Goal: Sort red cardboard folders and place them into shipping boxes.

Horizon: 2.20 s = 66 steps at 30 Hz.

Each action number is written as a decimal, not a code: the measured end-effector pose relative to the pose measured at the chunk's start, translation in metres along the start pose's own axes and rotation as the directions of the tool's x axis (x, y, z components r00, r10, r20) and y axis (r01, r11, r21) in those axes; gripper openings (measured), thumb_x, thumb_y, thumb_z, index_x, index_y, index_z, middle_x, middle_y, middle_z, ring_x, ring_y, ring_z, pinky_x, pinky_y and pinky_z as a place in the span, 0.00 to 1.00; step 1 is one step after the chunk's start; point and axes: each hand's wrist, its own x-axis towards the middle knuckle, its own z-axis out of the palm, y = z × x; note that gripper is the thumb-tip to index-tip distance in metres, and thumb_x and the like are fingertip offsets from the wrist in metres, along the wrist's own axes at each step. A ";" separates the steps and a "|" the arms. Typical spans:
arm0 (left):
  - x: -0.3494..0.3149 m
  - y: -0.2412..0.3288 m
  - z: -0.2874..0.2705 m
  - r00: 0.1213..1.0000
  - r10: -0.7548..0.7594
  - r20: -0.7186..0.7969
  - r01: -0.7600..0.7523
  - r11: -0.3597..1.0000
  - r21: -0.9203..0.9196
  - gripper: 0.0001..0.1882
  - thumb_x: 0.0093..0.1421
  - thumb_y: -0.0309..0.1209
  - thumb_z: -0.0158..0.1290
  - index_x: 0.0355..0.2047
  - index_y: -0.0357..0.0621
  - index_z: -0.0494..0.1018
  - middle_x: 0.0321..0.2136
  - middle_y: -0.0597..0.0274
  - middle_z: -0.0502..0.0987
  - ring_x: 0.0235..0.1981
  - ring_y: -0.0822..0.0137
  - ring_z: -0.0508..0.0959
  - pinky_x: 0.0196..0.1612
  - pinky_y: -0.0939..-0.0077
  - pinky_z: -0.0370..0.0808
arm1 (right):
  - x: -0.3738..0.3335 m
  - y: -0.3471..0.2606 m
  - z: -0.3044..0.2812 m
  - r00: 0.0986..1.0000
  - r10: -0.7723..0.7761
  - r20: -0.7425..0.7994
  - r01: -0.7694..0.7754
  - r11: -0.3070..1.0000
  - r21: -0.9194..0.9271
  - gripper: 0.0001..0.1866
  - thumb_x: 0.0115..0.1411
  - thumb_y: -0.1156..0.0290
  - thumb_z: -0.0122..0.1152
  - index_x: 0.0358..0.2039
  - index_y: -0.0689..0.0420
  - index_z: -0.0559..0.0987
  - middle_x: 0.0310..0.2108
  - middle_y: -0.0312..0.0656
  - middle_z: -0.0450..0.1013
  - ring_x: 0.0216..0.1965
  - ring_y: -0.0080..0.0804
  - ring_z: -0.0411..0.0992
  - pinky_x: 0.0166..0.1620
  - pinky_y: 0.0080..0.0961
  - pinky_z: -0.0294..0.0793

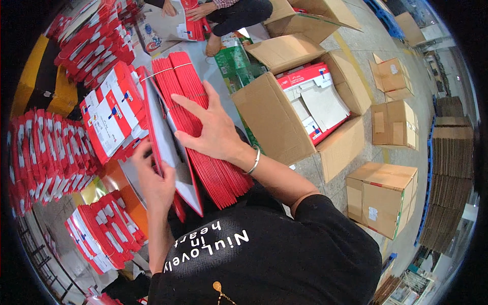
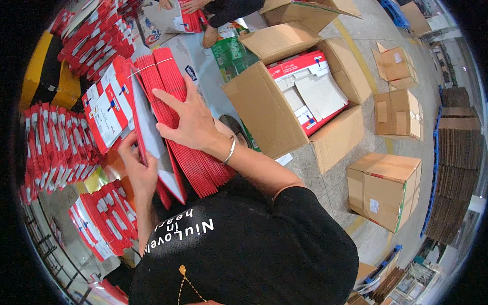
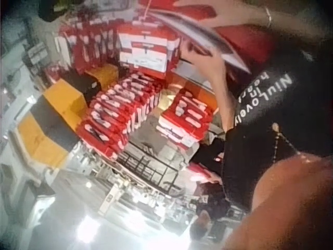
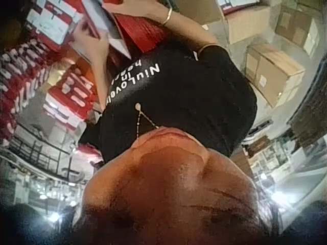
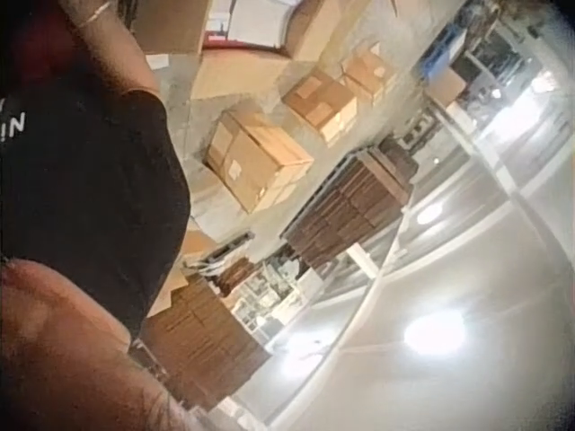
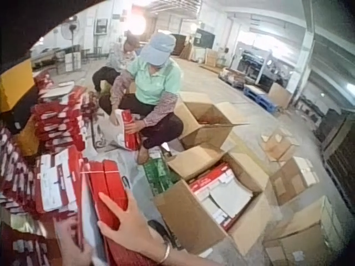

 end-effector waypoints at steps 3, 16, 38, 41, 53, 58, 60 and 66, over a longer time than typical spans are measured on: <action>0.006 0.005 -0.015 0.941 0.318 0.115 -0.332 0.803 0.495 0.22 0.58 0.18 0.47 0.53 0.40 0.69 0.62 0.37 0.66 0.57 0.39 0.74 0.56 0.56 0.73 | 0.000 -0.003 0.006 0.997 -0.075 -0.003 0.074 0.997 -0.034 0.37 0.51 0.57 0.72 0.64 0.36 0.74 0.71 0.72 0.43 0.72 0.70 0.49 0.70 0.48 0.58; -0.008 0.007 -0.015 0.987 0.116 0.109 -0.152 0.886 0.438 0.24 0.58 0.36 0.60 0.51 0.42 0.65 0.63 0.36 0.62 0.60 0.34 0.70 0.51 0.45 0.74 | -0.003 -0.007 0.002 0.990 -0.134 0.041 0.137 0.985 -0.104 0.34 0.53 0.53 0.74 0.62 0.33 0.77 0.72 0.67 0.45 0.71 0.64 0.54 0.68 0.45 0.61; -0.008 0.024 -0.021 0.983 0.142 0.120 -0.183 0.845 0.503 0.12 0.57 0.30 0.59 0.37 0.41 0.68 0.69 0.40 0.55 0.61 0.39 0.70 0.52 0.52 0.75 | 0.000 -0.021 0.011 0.979 -0.187 0.075 0.199 0.953 -0.229 0.30 0.58 0.53 0.70 0.63 0.34 0.76 0.72 0.67 0.46 0.68 0.64 0.57 0.66 0.47 0.63; -0.008 0.012 -0.021 0.988 0.153 0.022 -0.150 0.914 0.378 0.11 0.57 0.28 0.59 0.38 0.41 0.69 0.69 0.40 0.54 0.62 0.38 0.69 0.56 0.52 0.73 | 0.000 -0.017 0.011 0.980 -0.190 0.065 0.200 0.958 -0.207 0.30 0.58 0.53 0.70 0.62 0.34 0.77 0.72 0.66 0.46 0.68 0.64 0.57 0.66 0.46 0.63; -0.004 0.020 -0.021 0.979 0.170 0.114 -0.202 0.891 0.406 0.13 0.56 0.27 0.58 0.41 0.42 0.69 0.71 0.38 0.51 0.70 0.35 0.58 0.66 0.48 0.63 | 0.001 -0.015 0.009 0.983 -0.181 0.043 0.185 0.969 -0.164 0.27 0.58 0.55 0.71 0.59 0.36 0.80 0.72 0.65 0.49 0.70 0.61 0.57 0.68 0.44 0.61; -0.004 0.015 -0.023 0.949 0.295 0.115 -0.313 0.824 0.473 0.16 0.52 0.36 0.63 0.36 0.44 0.71 0.70 0.42 0.52 0.67 0.39 0.63 0.55 0.46 0.73 | -0.001 -0.024 0.009 0.984 -0.169 0.049 0.174 0.977 -0.124 0.25 0.58 0.58 0.71 0.58 0.37 0.81 0.72 0.65 0.49 0.70 0.60 0.57 0.68 0.44 0.61; -0.004 0.027 -0.024 0.958 0.242 0.154 -0.286 0.801 0.525 0.20 0.51 0.41 0.67 0.34 0.44 0.71 0.70 0.40 0.52 0.68 0.36 0.59 0.62 0.45 0.67 | -0.001 -0.024 0.009 0.985 -0.165 0.054 0.171 0.976 -0.134 0.25 0.58 0.58 0.71 0.58 0.37 0.81 0.72 0.65 0.49 0.70 0.60 0.57 0.68 0.44 0.61; -0.002 0.017 -0.021 0.974 0.225 0.037 -0.221 0.896 0.384 0.14 0.52 0.33 0.62 0.34 0.44 0.71 0.70 0.39 0.53 0.67 0.35 0.61 0.61 0.45 0.68 | -0.001 -0.020 0.010 0.981 -0.189 0.037 0.192 0.971 -0.142 0.25 0.58 0.59 0.72 0.58 0.37 0.81 0.71 0.65 0.50 0.70 0.60 0.57 0.68 0.45 0.62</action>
